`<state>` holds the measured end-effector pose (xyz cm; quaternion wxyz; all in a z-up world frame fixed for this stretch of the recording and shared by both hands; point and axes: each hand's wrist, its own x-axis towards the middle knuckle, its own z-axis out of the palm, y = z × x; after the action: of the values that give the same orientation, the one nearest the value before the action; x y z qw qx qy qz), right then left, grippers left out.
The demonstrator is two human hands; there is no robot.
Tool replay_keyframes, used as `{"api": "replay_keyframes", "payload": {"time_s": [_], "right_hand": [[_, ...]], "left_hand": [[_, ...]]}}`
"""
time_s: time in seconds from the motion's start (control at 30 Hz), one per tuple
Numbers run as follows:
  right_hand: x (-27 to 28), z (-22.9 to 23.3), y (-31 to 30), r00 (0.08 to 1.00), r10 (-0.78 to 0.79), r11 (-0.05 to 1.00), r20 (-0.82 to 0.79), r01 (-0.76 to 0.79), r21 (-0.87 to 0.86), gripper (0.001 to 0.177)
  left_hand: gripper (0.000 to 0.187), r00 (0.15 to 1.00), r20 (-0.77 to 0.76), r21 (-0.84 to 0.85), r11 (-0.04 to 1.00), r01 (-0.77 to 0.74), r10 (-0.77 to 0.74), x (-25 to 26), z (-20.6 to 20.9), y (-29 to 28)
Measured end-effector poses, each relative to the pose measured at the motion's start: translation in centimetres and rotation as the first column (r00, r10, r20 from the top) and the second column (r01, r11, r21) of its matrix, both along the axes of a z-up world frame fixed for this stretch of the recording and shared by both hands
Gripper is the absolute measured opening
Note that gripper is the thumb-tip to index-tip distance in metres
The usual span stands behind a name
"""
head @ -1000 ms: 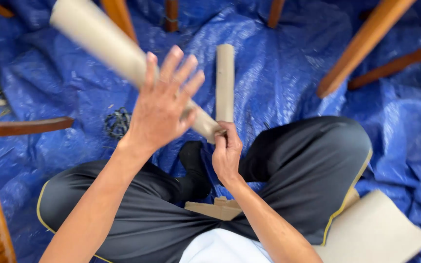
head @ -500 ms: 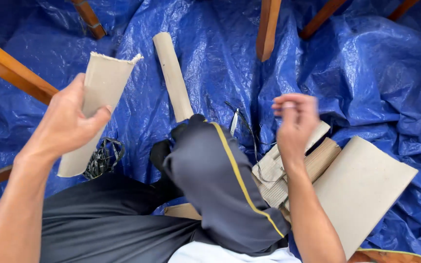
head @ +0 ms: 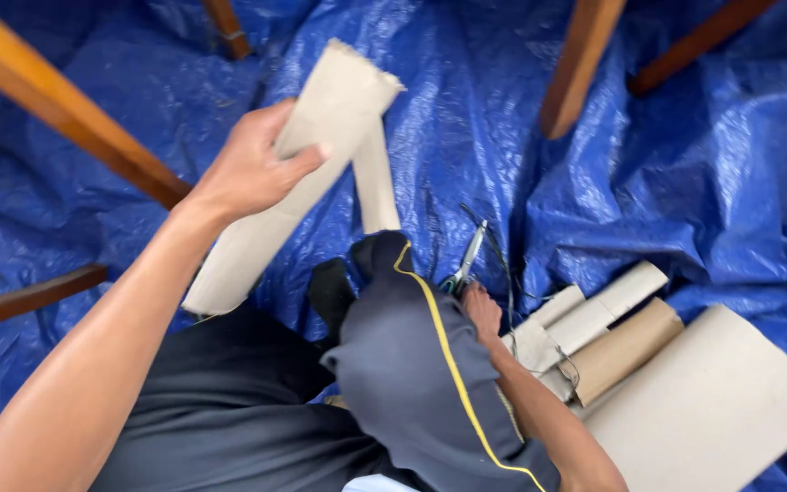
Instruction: Wrapping furniture legs with cardboard and securing them with plastic ties.
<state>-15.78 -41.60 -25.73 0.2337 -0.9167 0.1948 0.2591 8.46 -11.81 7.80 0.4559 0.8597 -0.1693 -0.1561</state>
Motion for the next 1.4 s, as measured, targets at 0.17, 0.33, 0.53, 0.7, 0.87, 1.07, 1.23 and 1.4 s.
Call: {"api": "replay_keyframes", "payload": {"time_s": [0.17, 0.33, 0.53, 0.7, 0.87, 1.07, 1.23, 1.4], "right_hand": [[-1.6, -1.5, -9.7, 0.990, -0.063, 0.978, 0.123, 0.037, 0.205, 0.054], [-4.2, 2.1, -22.7, 0.968, -0.163, 0.910, 0.192, 0.072, 0.409, 0.051], [-3.6, 10.2, -33.6, 0.930, -0.279, 0.773, 0.240, 0.069, 0.630, 0.047], [0.2, 22.4, -23.6, 0.885, -0.397, 0.614, 0.246, 0.057, 0.787, 0.044], [2.7, 38.5, -7.2, 0.867, -0.290, 0.576, 0.406, -0.182, 0.797, 0.046], [8.3, 36.1, 8.1, 0.949, 0.197, 0.373, 0.246, -0.304, 0.877, 0.072], [9.0, 33.1, 12.0, 0.928, 0.320, 0.577, 0.188, -0.348, 0.738, 0.079], [9.8, 31.6, 13.0, 0.927, 0.292, 0.596, 0.238, -0.370, 0.713, 0.078]], "left_hand": [[0.035, 1.000, -0.029, -0.013, 1.000, 0.005, -0.005, 1.2, 0.6, 0.5], [0.035, 0.996, 0.037, -0.050, 0.995, 0.081, -0.079, 0.7, 2.0, 2.9], [0.032, 0.997, 0.068, 0.143, 0.989, -0.041, 0.031, -0.4, 5.1, 5.9], [0.031, 0.988, 0.151, -0.008, 1.000, -0.027, 0.028, -1.4, 4.8, 7.5], [0.029, 0.987, 0.157, -0.023, 0.999, -0.029, 0.032, -2.4, 6.1, 8.6], [0.038, 0.968, 0.235, -0.017, 0.996, -0.083, 0.084, -2.9, 6.4, 11.5], [0.045, 0.949, 0.293, -0.051, 0.993, -0.103, 0.113, -2.7, 6.0, 14.2], [0.043, 0.967, 0.230, -0.031, 0.994, -0.101, 0.106, -2.8, 6.5, 14.6]]}}
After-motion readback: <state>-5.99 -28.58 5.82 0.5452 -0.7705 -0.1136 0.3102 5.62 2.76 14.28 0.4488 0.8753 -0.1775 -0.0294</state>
